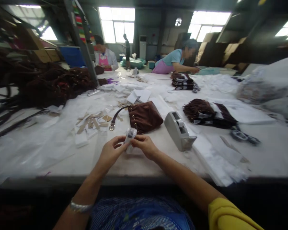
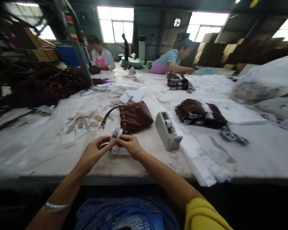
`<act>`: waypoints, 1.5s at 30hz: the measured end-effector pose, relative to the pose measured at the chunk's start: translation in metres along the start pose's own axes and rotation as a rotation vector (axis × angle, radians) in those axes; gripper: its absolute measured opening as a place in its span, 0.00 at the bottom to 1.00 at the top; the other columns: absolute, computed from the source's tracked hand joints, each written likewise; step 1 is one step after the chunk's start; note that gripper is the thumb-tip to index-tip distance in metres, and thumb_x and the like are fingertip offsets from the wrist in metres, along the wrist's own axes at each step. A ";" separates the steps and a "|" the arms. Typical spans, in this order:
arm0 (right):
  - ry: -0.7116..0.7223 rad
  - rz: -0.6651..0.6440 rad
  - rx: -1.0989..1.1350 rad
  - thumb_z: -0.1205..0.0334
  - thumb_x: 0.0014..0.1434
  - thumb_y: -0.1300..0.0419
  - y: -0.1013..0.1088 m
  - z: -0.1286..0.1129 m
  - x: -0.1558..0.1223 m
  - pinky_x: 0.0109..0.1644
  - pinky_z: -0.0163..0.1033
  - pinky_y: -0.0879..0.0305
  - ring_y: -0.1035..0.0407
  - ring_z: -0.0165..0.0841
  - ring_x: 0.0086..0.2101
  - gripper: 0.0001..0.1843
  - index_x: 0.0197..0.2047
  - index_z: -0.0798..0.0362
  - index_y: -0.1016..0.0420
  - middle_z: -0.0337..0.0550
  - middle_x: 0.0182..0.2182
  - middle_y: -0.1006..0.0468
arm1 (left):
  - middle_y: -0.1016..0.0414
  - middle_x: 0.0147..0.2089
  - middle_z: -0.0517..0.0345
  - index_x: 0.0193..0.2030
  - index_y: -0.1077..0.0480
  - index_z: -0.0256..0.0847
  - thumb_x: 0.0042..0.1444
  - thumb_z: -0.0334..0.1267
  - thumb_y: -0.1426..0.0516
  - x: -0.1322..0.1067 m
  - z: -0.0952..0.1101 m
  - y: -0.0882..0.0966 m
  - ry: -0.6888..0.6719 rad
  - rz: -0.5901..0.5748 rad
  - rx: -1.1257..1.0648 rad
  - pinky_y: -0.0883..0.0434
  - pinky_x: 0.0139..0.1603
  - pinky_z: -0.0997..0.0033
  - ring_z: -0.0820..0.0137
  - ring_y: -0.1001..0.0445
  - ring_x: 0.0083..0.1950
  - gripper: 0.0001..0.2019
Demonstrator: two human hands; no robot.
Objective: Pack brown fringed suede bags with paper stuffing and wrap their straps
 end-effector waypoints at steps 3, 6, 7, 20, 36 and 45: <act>0.048 0.060 -0.128 0.44 0.47 0.29 0.001 -0.001 -0.004 0.33 0.34 0.35 0.32 0.29 0.30 0.21 0.36 0.54 0.16 0.40 0.32 0.23 | 0.21 0.48 0.51 0.46 0.25 0.39 0.50 0.51 0.35 0.006 -0.009 0.000 -0.043 0.011 0.109 0.30 0.58 0.57 0.58 0.23 0.52 0.21; 0.203 0.116 -0.480 0.46 0.55 0.34 0.015 -0.024 -0.014 0.33 0.35 0.33 0.30 0.31 0.32 0.17 0.37 0.51 0.16 0.41 0.33 0.24 | 0.21 0.48 0.51 0.46 0.26 0.41 0.49 0.51 0.34 0.009 -0.022 -0.002 -0.067 0.040 0.166 0.30 0.58 0.57 0.57 0.23 0.52 0.22; 0.279 0.158 -0.621 0.48 0.58 0.36 0.026 -0.037 -0.021 0.37 0.36 0.31 0.29 0.32 0.34 0.15 0.40 0.50 0.16 0.41 0.35 0.23 | 0.21 0.48 0.52 0.47 0.26 0.41 0.48 0.51 0.34 0.009 -0.026 -0.002 -0.055 0.051 0.152 0.30 0.58 0.57 0.57 0.23 0.52 0.23; -0.110 0.706 -0.602 0.40 0.53 0.37 0.187 -0.111 -0.103 0.61 0.50 0.43 0.33 0.46 0.56 0.23 0.32 0.54 0.17 0.51 0.49 0.20 | 0.21 0.50 0.50 0.49 0.27 0.42 0.43 0.54 0.32 0.011 -0.065 -0.004 0.132 -0.007 -0.017 0.28 0.59 0.56 0.55 0.24 0.55 0.28; -0.176 0.877 -0.140 0.54 0.44 0.25 0.160 -0.097 -0.155 0.34 0.31 0.29 0.27 0.27 0.29 0.17 0.34 0.55 0.18 0.45 0.33 0.18 | 0.20 0.47 0.51 0.48 0.27 0.42 0.43 0.52 0.32 0.009 -0.056 -0.004 0.178 0.048 -0.015 0.26 0.56 0.58 0.56 0.22 0.52 0.26; -0.071 0.920 -0.277 0.50 0.46 0.27 0.141 -0.067 -0.154 0.21 0.29 0.40 0.36 0.23 0.21 0.19 0.32 0.57 0.20 0.45 0.29 0.19 | 0.20 0.44 0.52 0.48 0.28 0.38 0.46 0.50 0.32 0.010 -0.058 -0.006 0.102 0.057 -0.151 0.25 0.49 0.64 0.61 0.22 0.48 0.26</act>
Point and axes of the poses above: each hand's wrist, its own x-axis towards the middle knuckle, its own y-axis out of the back of the hand, z = x × y, the point moved 1 cm from there along x, towards the middle knuckle
